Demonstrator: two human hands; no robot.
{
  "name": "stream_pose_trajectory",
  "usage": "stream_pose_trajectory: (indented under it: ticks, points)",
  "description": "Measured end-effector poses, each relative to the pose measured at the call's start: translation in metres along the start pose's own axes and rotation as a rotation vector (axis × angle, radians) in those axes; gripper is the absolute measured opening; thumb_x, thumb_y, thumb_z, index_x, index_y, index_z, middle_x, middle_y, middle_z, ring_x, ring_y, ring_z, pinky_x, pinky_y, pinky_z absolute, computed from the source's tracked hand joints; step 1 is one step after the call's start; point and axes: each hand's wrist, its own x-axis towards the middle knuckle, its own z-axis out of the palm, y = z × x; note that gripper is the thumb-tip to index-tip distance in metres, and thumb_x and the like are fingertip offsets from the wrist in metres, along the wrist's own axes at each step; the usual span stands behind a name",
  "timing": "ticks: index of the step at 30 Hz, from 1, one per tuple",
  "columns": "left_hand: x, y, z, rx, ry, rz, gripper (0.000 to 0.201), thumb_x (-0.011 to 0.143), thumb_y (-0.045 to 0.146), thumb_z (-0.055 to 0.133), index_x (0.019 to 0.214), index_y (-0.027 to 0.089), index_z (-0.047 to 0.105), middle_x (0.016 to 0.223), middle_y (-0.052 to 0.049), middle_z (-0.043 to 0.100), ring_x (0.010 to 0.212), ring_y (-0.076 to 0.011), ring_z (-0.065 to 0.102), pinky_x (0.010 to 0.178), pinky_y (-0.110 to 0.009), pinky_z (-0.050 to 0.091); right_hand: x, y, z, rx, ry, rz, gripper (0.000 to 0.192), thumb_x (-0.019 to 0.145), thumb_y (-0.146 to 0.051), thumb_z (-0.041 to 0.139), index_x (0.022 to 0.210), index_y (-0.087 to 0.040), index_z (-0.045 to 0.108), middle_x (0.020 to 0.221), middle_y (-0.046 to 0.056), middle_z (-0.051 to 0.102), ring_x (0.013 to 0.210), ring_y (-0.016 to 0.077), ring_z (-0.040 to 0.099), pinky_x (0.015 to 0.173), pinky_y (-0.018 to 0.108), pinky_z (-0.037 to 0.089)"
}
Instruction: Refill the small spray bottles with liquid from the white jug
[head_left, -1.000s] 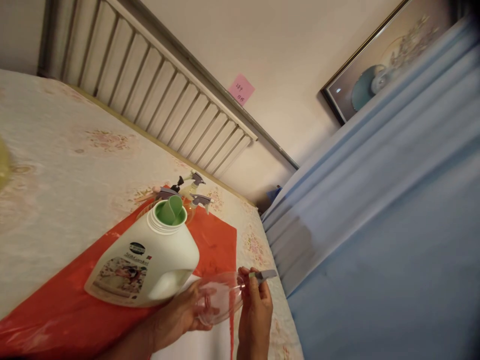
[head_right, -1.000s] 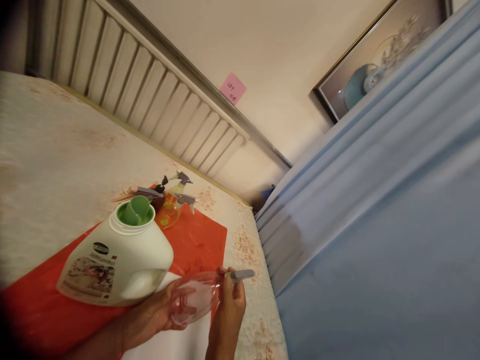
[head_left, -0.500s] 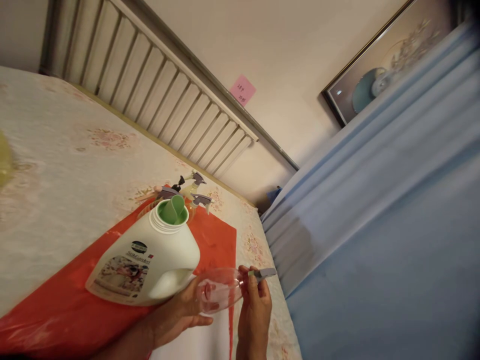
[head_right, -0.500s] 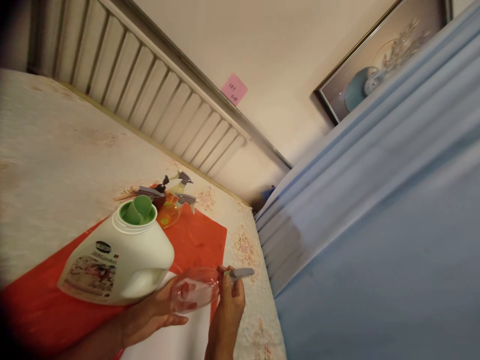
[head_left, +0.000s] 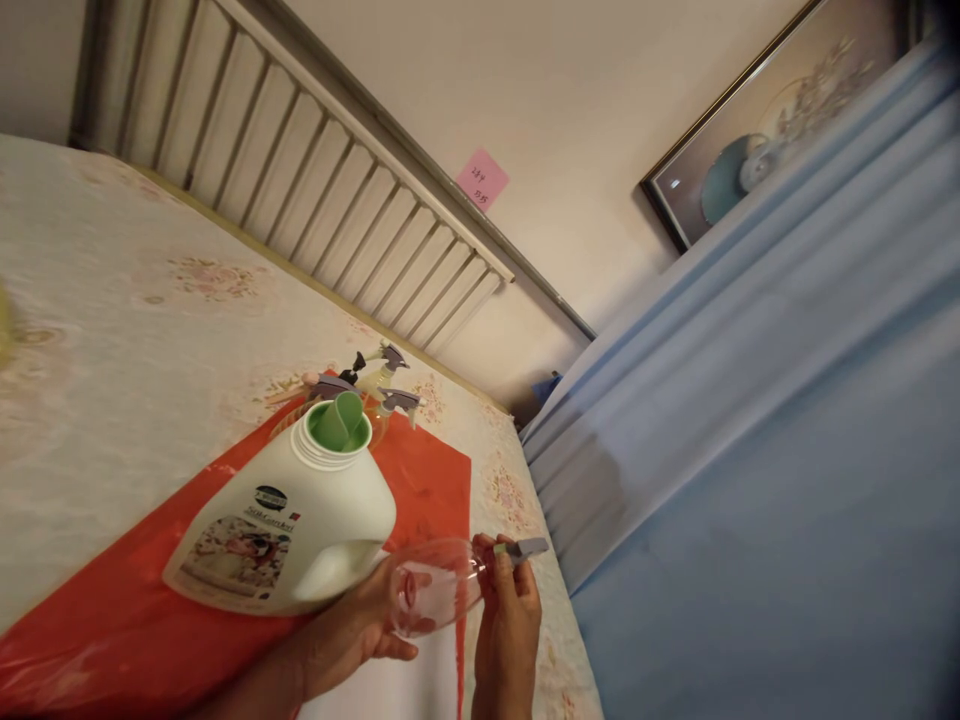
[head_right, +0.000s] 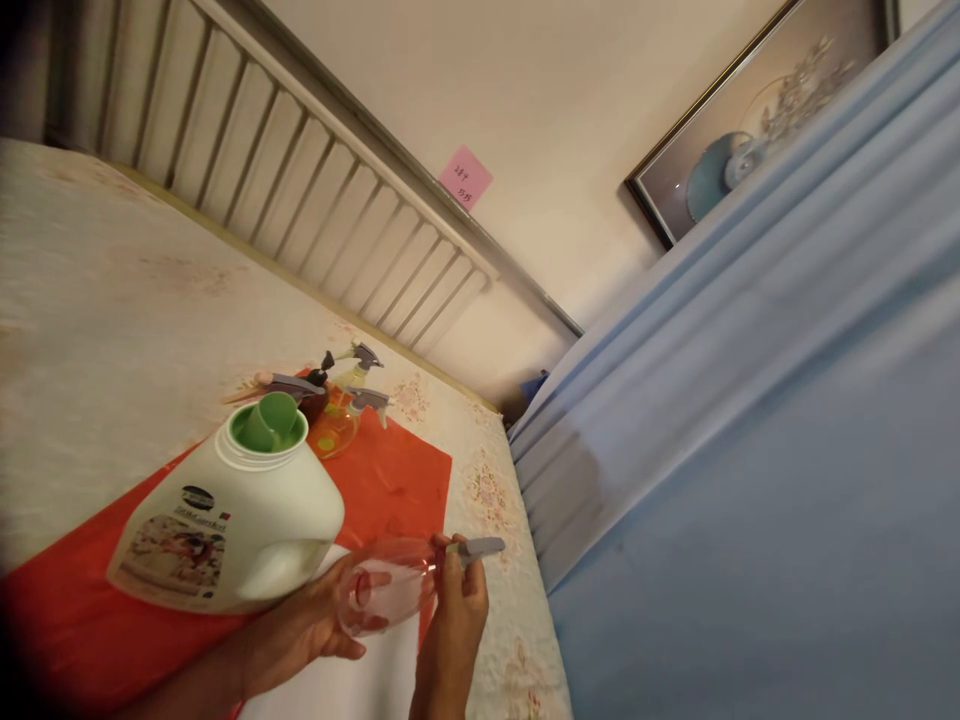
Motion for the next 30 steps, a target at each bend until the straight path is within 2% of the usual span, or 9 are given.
stream_pose_trajectory:
  ticks: [3, 6, 8, 11, 15, 21, 25, 28, 30]
  points:
    - [0.0, -0.004, -0.005, 0.084, -0.006, -0.051, 0.051, 0.082, 0.035, 0.071, 0.129, 0.035, 0.052, 0.114, -0.005, 0.062, 0.091, -0.0259, 0.07, 0.063, -0.029, 0.052, 0.0, 0.0, 0.0, 0.018, -0.001, 0.018, 0.04, 0.078, -0.046, 0.071, 0.105, -0.016, 0.061, 0.097, 0.008, 0.075, 0.092, 0.0227, 0.071, 0.086, 0.037, 0.053]
    - [0.003, -0.011, -0.014, 0.045, 0.016, -0.11, 0.04, 0.089, 0.049, 0.057, 0.12, 0.026, 0.054, 0.094, -0.006, 0.067, 0.066, -0.0223, 0.071, 0.051, -0.027, 0.049, -0.001, -0.002, 0.0, 0.051, -0.004, 0.018, 0.039, 0.077, -0.043, 0.073, 0.102, -0.016, 0.062, 0.094, 0.008, 0.075, 0.088, 0.0216, 0.071, 0.084, 0.036, 0.054]
    - [0.004, -0.014, -0.017, 0.008, 0.006, -0.147, 0.039, 0.092, 0.053, 0.047, 0.114, 0.022, 0.056, 0.087, -0.007, 0.069, 0.061, -0.0215, 0.07, 0.049, -0.027, 0.048, 0.0, -0.005, 0.0, 0.046, 0.015, 0.002, 0.039, 0.077, -0.043, 0.072, 0.103, -0.015, 0.062, 0.094, 0.009, 0.075, 0.087, 0.0217, 0.071, 0.084, 0.037, 0.054]
    - [0.004, -0.013, -0.017, -0.047, 0.014, -0.156, 0.038, 0.092, 0.054, 0.048, 0.108, 0.021, 0.059, 0.087, -0.007, 0.07, 0.07, -0.0243, 0.071, 0.055, -0.03, 0.05, 0.006, -0.013, -0.002, 0.059, 0.041, -0.04, 0.041, 0.079, -0.044, 0.071, 0.105, -0.015, 0.061, 0.096, 0.011, 0.075, 0.092, 0.0236, 0.071, 0.086, 0.04, 0.054]
    - [0.004, -0.01, -0.014, -0.134, 0.065, -0.137, 0.03, 0.089, 0.047, 0.059, 0.097, 0.019, 0.066, 0.104, -0.007, 0.068, 0.094, -0.0253, 0.068, 0.072, -0.036, 0.053, 0.018, -0.03, -0.007, 0.124, 0.026, -0.101, 0.041, 0.076, -0.043, 0.074, 0.103, -0.016, 0.06, 0.096, 0.009, 0.075, 0.092, 0.0251, 0.072, 0.088, 0.044, 0.053]
    - [0.003, -0.007, -0.01, -0.142, 0.12, -0.172, 0.027, 0.088, 0.044, 0.06, 0.106, 0.023, 0.062, 0.087, -0.003, 0.071, 0.084, -0.0272, 0.071, 0.073, -0.04, 0.05, 0.04, -0.068, -0.017, 0.075, 0.047, -0.214, 0.034, 0.08, -0.041, 0.07, 0.103, -0.017, 0.06, 0.094, 0.005, 0.073, 0.075, 0.0173, 0.071, 0.082, 0.038, 0.055]
    - [0.001, -0.009, -0.01, -0.076, 0.074, -0.211, 0.037, 0.089, 0.052, 0.055, 0.108, 0.021, 0.06, 0.088, -0.006, 0.073, 0.08, -0.0286, 0.072, 0.069, -0.039, 0.05, 0.067, -0.088, -0.024, 0.061, 0.029, -0.294, 0.035, 0.08, -0.041, 0.069, 0.103, -0.018, 0.059, 0.087, 0.003, 0.072, 0.06, 0.0124, 0.066, 0.07, 0.033, 0.055]
    - [0.001, -0.013, -0.012, -0.054, 0.028, -0.243, 0.043, 0.089, 0.057, 0.05, 0.108, 0.02, 0.06, 0.091, -0.008, 0.073, 0.078, -0.0277, 0.072, 0.068, -0.037, 0.049, 0.09, -0.088, -0.023, -0.037, -0.015, -0.296, 0.04, 0.079, -0.046, 0.067, 0.105, -0.018, 0.058, 0.086, 0.003, 0.072, 0.058, 0.0114, 0.064, 0.064, 0.029, 0.053]
    - [0.002, -0.016, -0.015, -0.063, -0.015, -0.245, 0.044, 0.09, 0.058, 0.048, 0.109, 0.02, 0.061, 0.092, -0.009, 0.074, 0.079, -0.0258, 0.071, 0.067, -0.034, 0.047, 0.103, -0.077, -0.017, -0.202, -0.109, -0.231, 0.045, 0.077, -0.049, 0.066, 0.106, -0.016, 0.058, 0.086, 0.004, 0.072, 0.058, 0.0117, 0.064, 0.061, 0.027, 0.053]
